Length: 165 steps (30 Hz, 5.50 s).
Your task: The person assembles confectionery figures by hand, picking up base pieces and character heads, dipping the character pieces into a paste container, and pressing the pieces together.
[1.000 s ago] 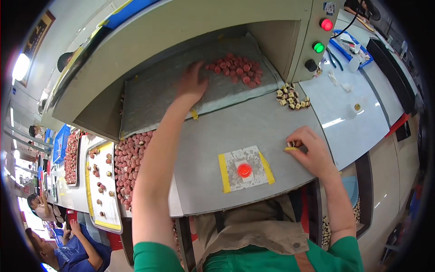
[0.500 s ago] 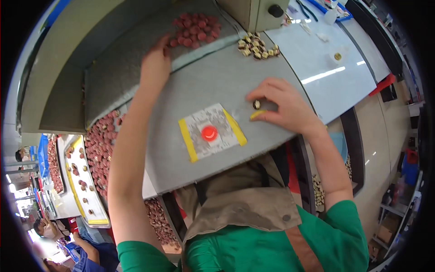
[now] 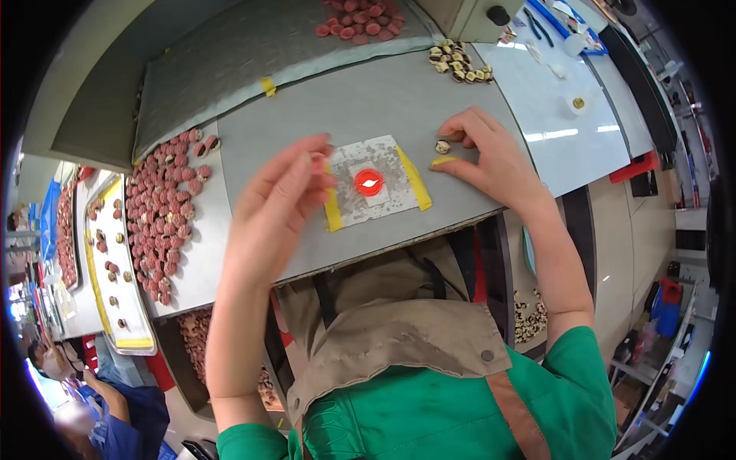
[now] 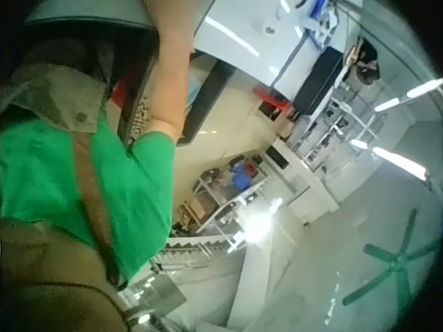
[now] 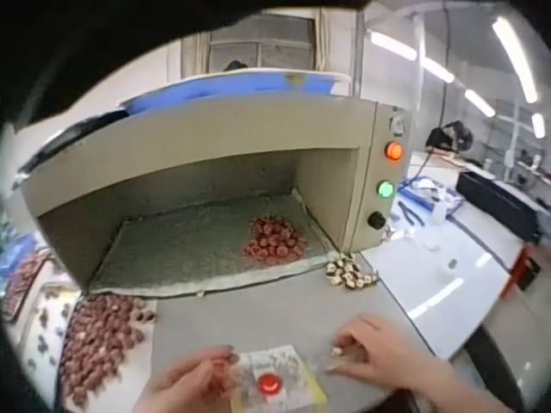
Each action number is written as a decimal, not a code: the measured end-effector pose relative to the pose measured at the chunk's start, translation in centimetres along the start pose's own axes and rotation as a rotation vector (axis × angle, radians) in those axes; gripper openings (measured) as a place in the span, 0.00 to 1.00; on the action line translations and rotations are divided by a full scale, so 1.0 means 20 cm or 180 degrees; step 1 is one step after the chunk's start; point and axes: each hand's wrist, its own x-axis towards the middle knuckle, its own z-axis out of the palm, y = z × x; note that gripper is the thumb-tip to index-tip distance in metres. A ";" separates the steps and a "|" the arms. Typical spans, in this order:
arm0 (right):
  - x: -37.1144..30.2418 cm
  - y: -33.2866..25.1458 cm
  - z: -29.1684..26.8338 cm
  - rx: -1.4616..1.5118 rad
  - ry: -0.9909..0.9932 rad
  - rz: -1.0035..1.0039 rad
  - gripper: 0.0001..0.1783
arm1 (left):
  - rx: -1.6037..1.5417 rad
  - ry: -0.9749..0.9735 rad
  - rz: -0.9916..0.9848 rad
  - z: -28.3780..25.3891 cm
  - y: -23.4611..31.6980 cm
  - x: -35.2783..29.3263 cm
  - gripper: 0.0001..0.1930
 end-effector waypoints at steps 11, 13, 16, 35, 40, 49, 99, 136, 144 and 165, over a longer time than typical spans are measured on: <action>0.04 -0.16 -0.02 -0.0711 -0.0623 -0.0150 0.11 | -0.1959 -0.0415 -0.0453 -0.09 -0.17 -0.15 0.19; 0.05 -0.19 0.00 -0.0758 -0.0701 0.0009 0.11 | -0.1972 -0.0375 -0.0422 -0.09 -0.18 -0.16 0.19; 0.06 -0.27 0.10 -0.0201 -0.0604 -0.0138 0.11 | -0.1997 -0.0352 -0.0337 -0.10 -0.20 -0.17 0.19; 0.10 -0.35 0.31 0.0640 -0.0556 -0.0166 0.10 | -0.1912 -0.0118 -0.0376 -0.10 -0.20 -0.19 0.16; 0.04 -0.44 0.35 0.2508 -0.0297 0.0440 0.11 | -0.1624 -0.0177 -0.0301 -0.09 -0.19 -0.19 0.16; 0.05 -0.46 0.41 0.1981 -0.0234 -0.0167 0.11 | -0.1491 -0.0209 -0.0040 -0.08 -0.20 -0.20 0.16; 0.33 0.45 -0.16 -0.1356 0.1002 0.0271 0.14 | 0.5808 0.2988 0.2147 -1.32 0.23 -0.22 0.18; 0.08 -0.07 -0.01 -0.0050 -0.0421 -0.0159 0.12 | 0.1700 0.0489 0.1250 -0.21 0.12 0.40 0.15; 0.07 -0.12 0.11 0.0117 -0.0158 -0.0045 0.16 | -0.1680 -0.0264 -0.0440 -0.07 -0.13 -0.09 0.18; 0.13 -0.20 0.07 -0.0907 -0.0586 -0.0313 0.11 | -0.2468 -0.0549 -0.0195 -0.14 -0.24 -0.16 0.18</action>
